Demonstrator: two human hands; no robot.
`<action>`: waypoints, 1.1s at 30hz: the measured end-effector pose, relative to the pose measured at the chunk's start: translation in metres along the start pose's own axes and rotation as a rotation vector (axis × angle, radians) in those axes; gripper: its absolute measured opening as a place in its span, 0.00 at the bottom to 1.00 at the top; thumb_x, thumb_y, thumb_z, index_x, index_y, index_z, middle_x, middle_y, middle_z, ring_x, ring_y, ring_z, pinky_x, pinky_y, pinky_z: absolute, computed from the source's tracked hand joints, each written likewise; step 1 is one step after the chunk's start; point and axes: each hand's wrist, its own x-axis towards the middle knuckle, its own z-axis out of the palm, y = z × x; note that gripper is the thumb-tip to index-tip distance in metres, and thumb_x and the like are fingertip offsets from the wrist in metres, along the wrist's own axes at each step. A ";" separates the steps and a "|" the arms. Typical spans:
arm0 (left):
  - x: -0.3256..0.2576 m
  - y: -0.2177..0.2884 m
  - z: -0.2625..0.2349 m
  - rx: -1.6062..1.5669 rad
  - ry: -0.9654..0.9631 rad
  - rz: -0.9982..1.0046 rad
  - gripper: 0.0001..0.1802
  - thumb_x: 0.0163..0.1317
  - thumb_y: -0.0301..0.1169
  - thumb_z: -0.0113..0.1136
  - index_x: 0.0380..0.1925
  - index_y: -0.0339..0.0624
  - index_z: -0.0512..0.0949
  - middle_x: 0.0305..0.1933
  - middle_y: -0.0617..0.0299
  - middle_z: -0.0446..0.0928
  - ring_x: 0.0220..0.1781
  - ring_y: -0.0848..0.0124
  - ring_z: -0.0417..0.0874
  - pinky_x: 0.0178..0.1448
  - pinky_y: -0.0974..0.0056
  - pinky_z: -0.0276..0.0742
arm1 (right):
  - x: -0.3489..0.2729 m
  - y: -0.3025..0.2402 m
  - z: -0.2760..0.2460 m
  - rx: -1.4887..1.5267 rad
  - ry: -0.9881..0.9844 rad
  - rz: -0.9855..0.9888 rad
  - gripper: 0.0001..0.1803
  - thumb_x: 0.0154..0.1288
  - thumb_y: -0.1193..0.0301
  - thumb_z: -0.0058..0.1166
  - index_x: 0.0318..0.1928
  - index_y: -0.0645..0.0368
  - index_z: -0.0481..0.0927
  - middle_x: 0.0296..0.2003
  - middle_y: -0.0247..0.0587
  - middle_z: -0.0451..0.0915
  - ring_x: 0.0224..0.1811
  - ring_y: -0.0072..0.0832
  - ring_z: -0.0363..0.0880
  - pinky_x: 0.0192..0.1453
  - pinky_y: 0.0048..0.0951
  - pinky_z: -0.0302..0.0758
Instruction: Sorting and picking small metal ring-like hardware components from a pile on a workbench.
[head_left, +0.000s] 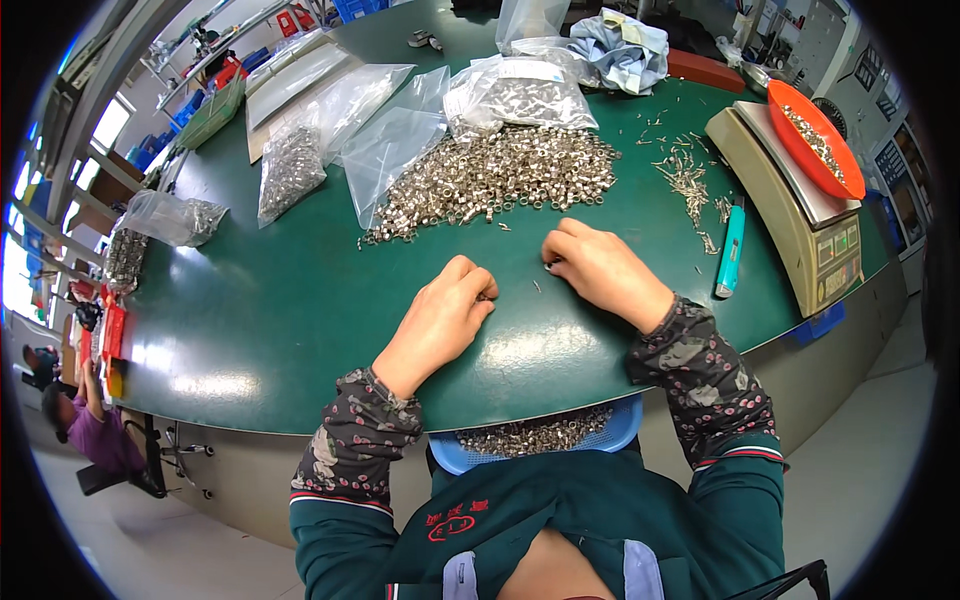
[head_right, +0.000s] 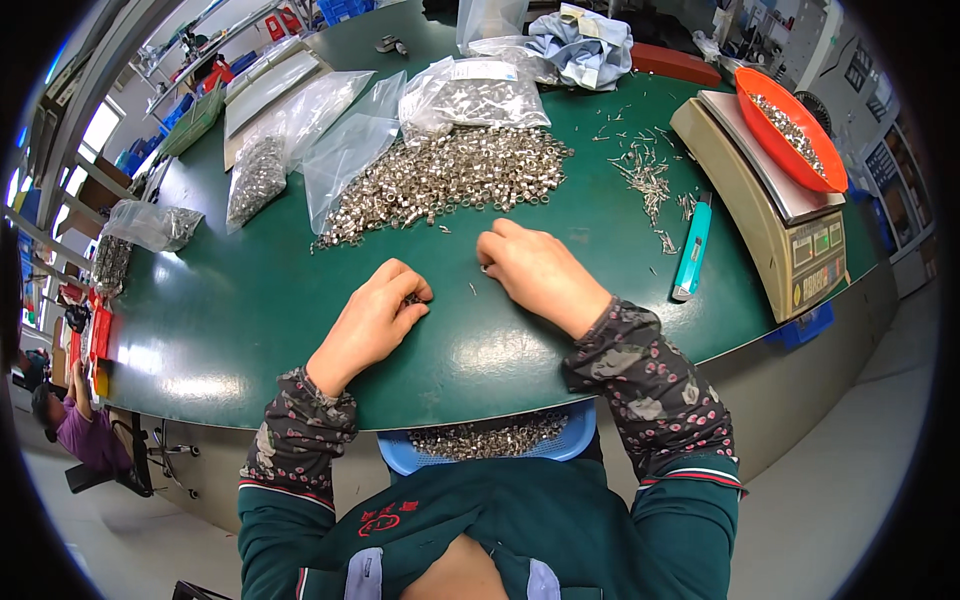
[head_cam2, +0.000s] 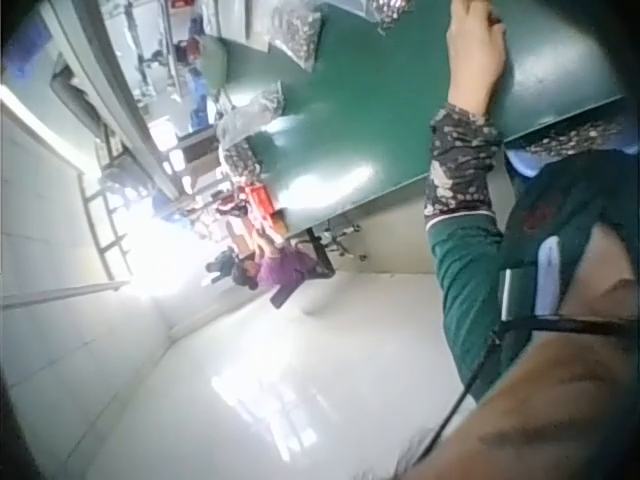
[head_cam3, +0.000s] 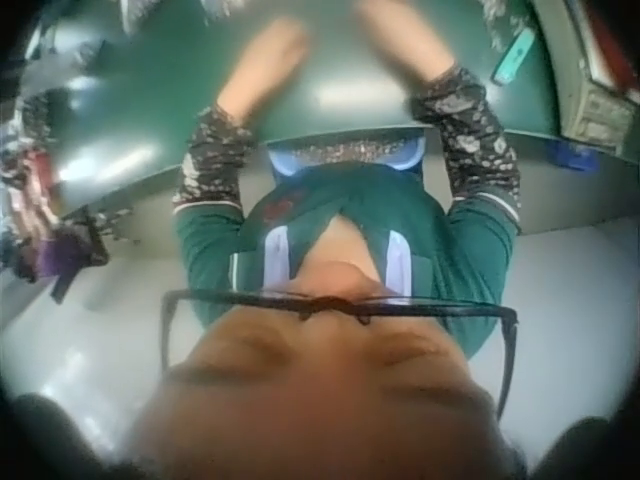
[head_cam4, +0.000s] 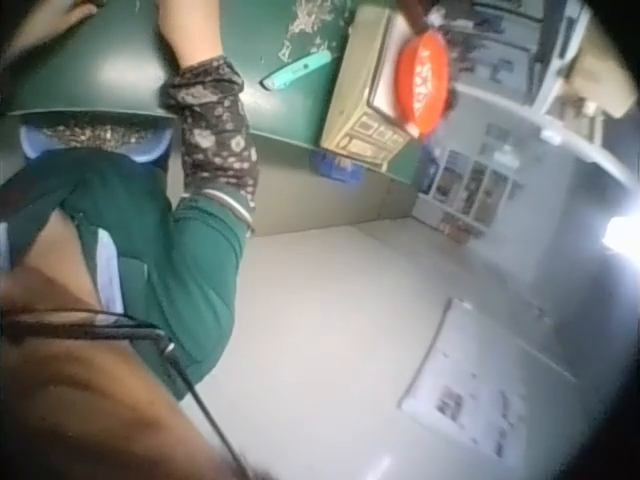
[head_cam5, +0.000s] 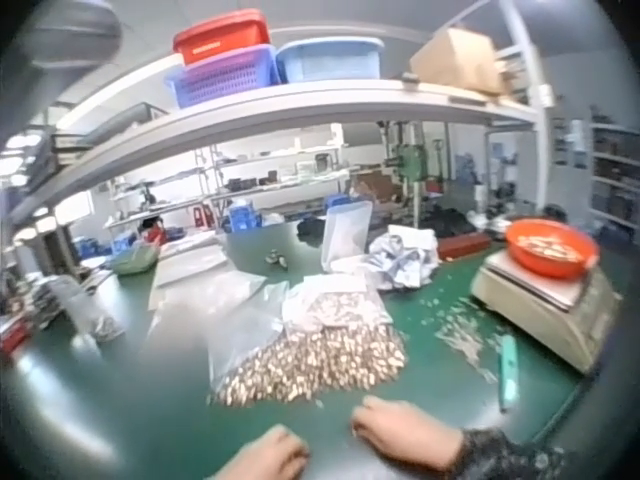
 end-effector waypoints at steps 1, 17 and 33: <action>-0.005 0.001 -0.002 -0.004 -0.018 0.000 0.08 0.55 0.22 0.61 0.35 0.37 0.75 0.38 0.55 0.72 0.38 0.59 0.78 0.41 0.60 0.75 | -0.007 0.000 -0.004 0.000 -0.002 -0.001 0.07 0.56 0.75 0.57 0.34 0.60 0.74 0.33 0.45 0.73 0.36 0.47 0.77 0.40 0.43 0.74; -0.070 0.057 -0.014 -0.254 -0.467 0.165 0.11 0.56 0.26 0.63 0.39 0.39 0.75 0.40 0.57 0.71 0.40 0.58 0.78 0.43 0.58 0.76 | -0.057 -0.062 -0.009 0.140 -0.084 -0.153 0.09 0.56 0.69 0.60 0.36 0.57 0.76 0.31 0.40 0.74 0.31 0.41 0.78 0.32 0.40 0.74; -0.028 0.012 -0.035 -0.119 -0.086 0.081 0.08 0.55 0.23 0.62 0.35 0.38 0.77 0.38 0.57 0.72 0.36 0.64 0.77 0.39 0.64 0.74 | -0.020 0.047 -0.051 -0.539 0.505 0.226 0.13 0.55 0.74 0.59 0.42 0.56 0.75 0.39 0.44 0.76 0.41 0.45 0.78 0.42 0.42 0.76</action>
